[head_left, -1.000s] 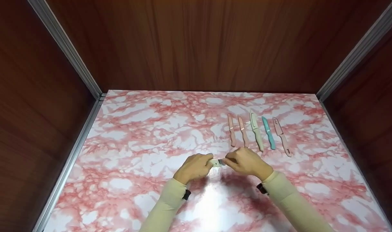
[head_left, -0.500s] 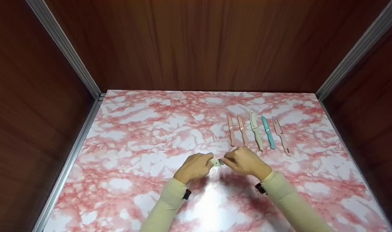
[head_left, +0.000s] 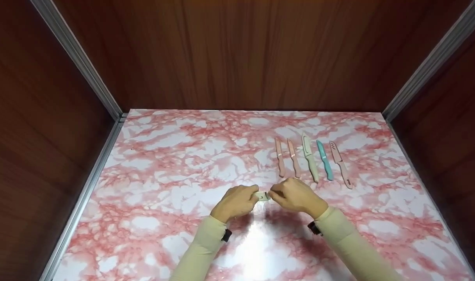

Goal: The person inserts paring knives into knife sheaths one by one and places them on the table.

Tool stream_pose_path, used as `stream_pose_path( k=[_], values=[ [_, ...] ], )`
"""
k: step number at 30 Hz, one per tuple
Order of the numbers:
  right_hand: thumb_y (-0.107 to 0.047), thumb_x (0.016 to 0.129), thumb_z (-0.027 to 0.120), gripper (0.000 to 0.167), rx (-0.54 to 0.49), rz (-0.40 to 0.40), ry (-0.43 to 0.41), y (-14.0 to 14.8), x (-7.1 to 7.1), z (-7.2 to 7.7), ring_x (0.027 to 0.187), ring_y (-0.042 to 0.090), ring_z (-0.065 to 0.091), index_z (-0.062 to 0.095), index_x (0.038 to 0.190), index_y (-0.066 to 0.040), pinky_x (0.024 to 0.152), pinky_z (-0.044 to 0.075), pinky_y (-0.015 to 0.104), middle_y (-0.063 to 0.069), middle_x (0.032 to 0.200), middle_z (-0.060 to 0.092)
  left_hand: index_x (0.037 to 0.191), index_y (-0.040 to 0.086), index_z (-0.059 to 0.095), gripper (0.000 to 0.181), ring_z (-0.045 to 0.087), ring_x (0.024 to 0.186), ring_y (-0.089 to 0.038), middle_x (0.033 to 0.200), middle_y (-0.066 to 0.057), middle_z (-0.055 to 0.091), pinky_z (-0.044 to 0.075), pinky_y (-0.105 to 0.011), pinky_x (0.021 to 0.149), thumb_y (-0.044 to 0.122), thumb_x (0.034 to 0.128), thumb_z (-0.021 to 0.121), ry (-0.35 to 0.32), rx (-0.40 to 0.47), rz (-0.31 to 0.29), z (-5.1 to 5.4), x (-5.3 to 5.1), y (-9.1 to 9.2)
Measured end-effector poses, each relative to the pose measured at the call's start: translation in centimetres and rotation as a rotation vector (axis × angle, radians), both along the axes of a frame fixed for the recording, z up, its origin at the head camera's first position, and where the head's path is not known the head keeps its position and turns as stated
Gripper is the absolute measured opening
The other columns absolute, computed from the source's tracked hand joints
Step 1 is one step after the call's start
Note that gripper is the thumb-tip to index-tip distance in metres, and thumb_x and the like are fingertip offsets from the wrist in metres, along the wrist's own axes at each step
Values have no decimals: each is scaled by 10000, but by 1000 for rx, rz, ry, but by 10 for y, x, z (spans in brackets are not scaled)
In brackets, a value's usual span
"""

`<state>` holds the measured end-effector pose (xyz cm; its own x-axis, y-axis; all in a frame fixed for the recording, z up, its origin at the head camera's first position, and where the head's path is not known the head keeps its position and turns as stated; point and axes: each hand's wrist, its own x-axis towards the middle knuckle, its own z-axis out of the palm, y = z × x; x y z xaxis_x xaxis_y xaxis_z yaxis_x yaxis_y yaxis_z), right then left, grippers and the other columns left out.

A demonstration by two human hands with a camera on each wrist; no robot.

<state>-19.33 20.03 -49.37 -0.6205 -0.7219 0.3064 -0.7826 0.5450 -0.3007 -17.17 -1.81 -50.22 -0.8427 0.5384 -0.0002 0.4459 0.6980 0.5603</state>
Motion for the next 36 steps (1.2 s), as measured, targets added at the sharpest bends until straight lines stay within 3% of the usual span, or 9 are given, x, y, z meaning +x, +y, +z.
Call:
stream_pose_path(
  k=[5, 18, 23, 29, 36],
  values=[
    [-183, 917, 555, 369, 6, -14, 2, -2, 1, 0, 446, -16, 263, 430, 574, -235, 448, 296, 200, -152, 501, 296, 768, 167, 442, 184, 348, 512, -83, 603, 71, 376, 295, -244, 476, 195, 946, 478, 25, -11, 1, 0, 0, 0],
    [-158, 896, 580, 381, 8, -46, 10, -7, 1, -1, 452, 1, 240, 403, 566, -229, 438, 264, 213, -147, 510, 254, 766, 168, 425, 189, 351, 518, -84, 608, 71, 379, 298, -250, 488, 200, 950, 460, 19, -15, 1, 1, -1, 0],
    [-176, 897, 583, 349, 1, -26, 7, -7, 1, -4, 460, 0, 268, 435, 584, -219, 439, 283, 213, -155, 524, 281, 758, 162, 421, 194, 322, 505, -80, 604, 73, 368, 289, -240, 486, 187, 946, 462, -20, -11, -10, 2, -1, -2],
    [-182, 911, 581, 330, -9, 0, -3, -7, -2, -8, 464, -2, 292, 462, 604, -208, 450, 303, 210, -155, 533, 302, 793, 165, 466, 152, 327, 503, -80, 605, 75, 373, 298, -241, 484, 206, 940, 476, -16, -19, -29, 2, -3, -7],
    [-161, 910, 599, 261, -12, -1, -30, -2, -7, -12, 462, -1, 331, 554, 656, -193, 491, 365, 219, -150, 535, 358, 834, 175, 522, 161, 327, 475, -79, 603, 75, 420, 301, -241, 457, 267, 957, 477, -97, 6, -2, 4, -5, -18]
  ],
)
